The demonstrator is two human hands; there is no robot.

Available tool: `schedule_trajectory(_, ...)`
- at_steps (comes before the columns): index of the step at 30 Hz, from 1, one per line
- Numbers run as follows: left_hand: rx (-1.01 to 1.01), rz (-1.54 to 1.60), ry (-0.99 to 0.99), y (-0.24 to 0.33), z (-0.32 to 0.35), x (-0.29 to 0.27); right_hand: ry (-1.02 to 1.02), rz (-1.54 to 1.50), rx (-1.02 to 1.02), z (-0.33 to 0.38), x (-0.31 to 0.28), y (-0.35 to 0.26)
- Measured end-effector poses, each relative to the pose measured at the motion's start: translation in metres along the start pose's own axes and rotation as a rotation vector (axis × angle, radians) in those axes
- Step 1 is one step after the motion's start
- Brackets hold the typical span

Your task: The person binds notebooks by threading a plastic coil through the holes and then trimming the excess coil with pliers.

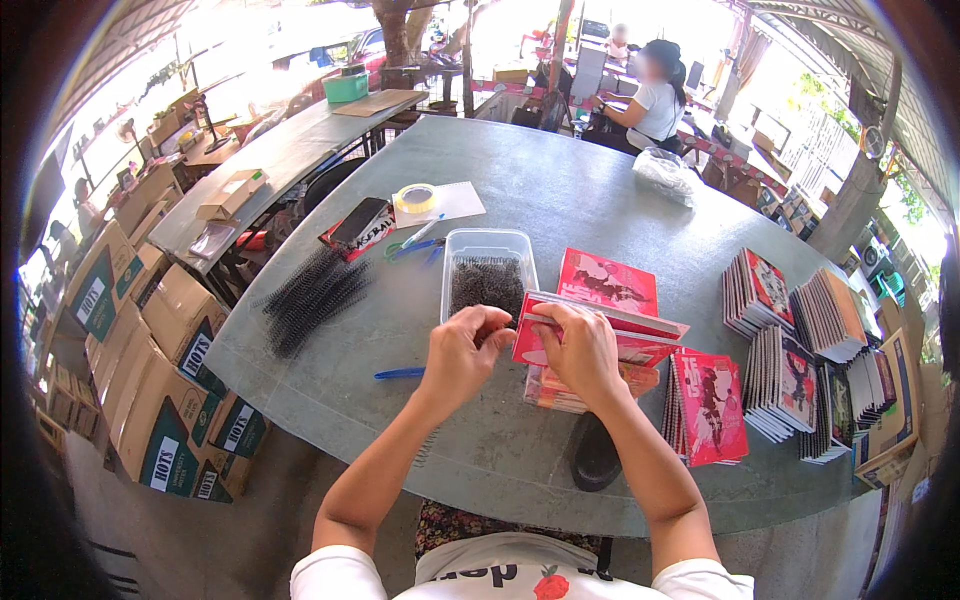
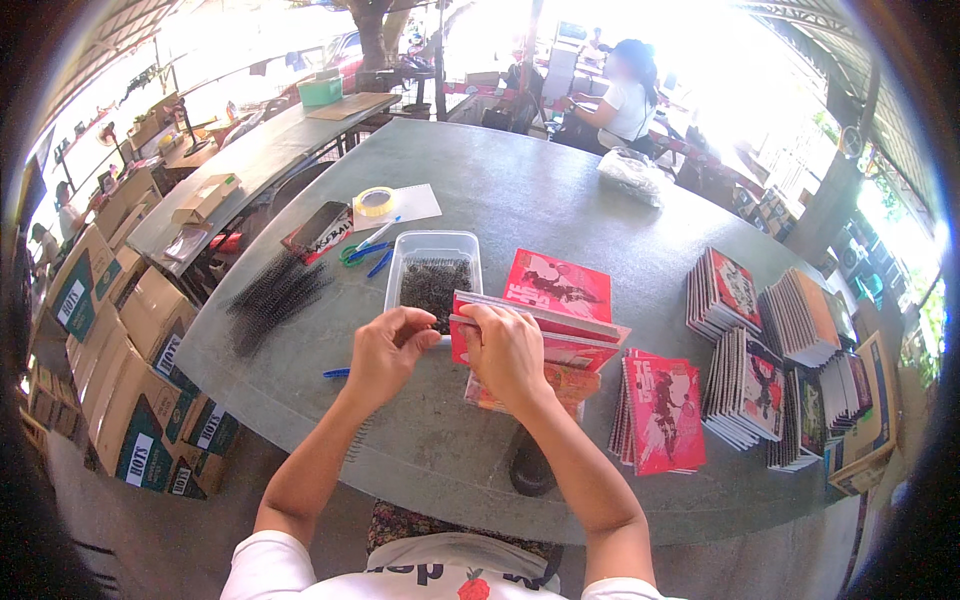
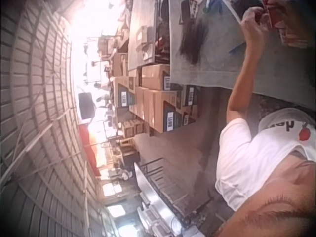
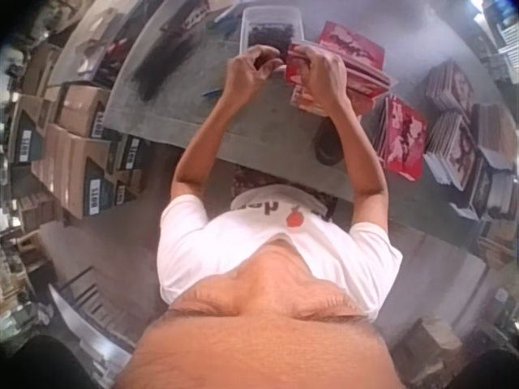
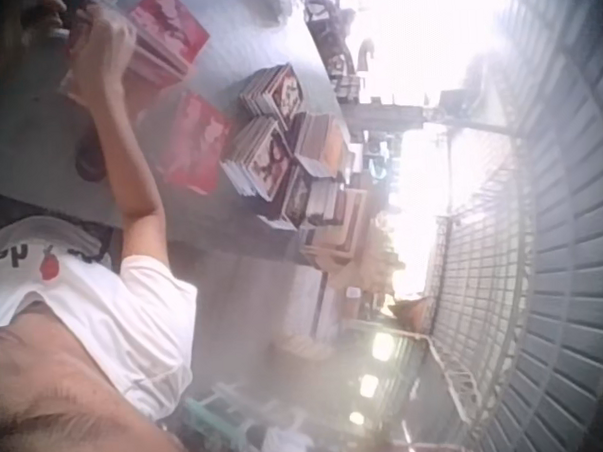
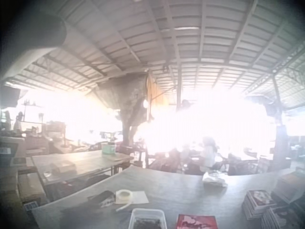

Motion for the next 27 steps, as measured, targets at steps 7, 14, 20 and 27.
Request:
schedule_trajectory(7,-0.055,-0.013,-0.065,0.008,0.006,0.001,-0.061,-0.014,0.067,-0.003,-0.004,-0.008)
schedule_trajectory(14,-0.240,0.160,-0.020,0.009,0.004,0.010,-0.102,-0.045,0.053,-0.002,-0.004,-0.006)
schedule_trajectory(20,0.325,-0.091,0.261,0.006,0.002,0.018,-0.020,-0.033,-0.091,0.001,-0.003,-0.003)
schedule_trajectory(27,0.291,-0.082,0.046,0.004,-0.006,0.007,-0.064,-0.041,-0.097,-0.001,-0.002,-0.006)
Point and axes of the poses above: each hand's wrist, its own z-axis away from the middle knuckle, its own x-axis out of the palm, y = z × x, the point moved 1 cm from there along -z, towards the middle knuckle, and after that the axes turned 9 degrees about -x, right-handed, at the moved point
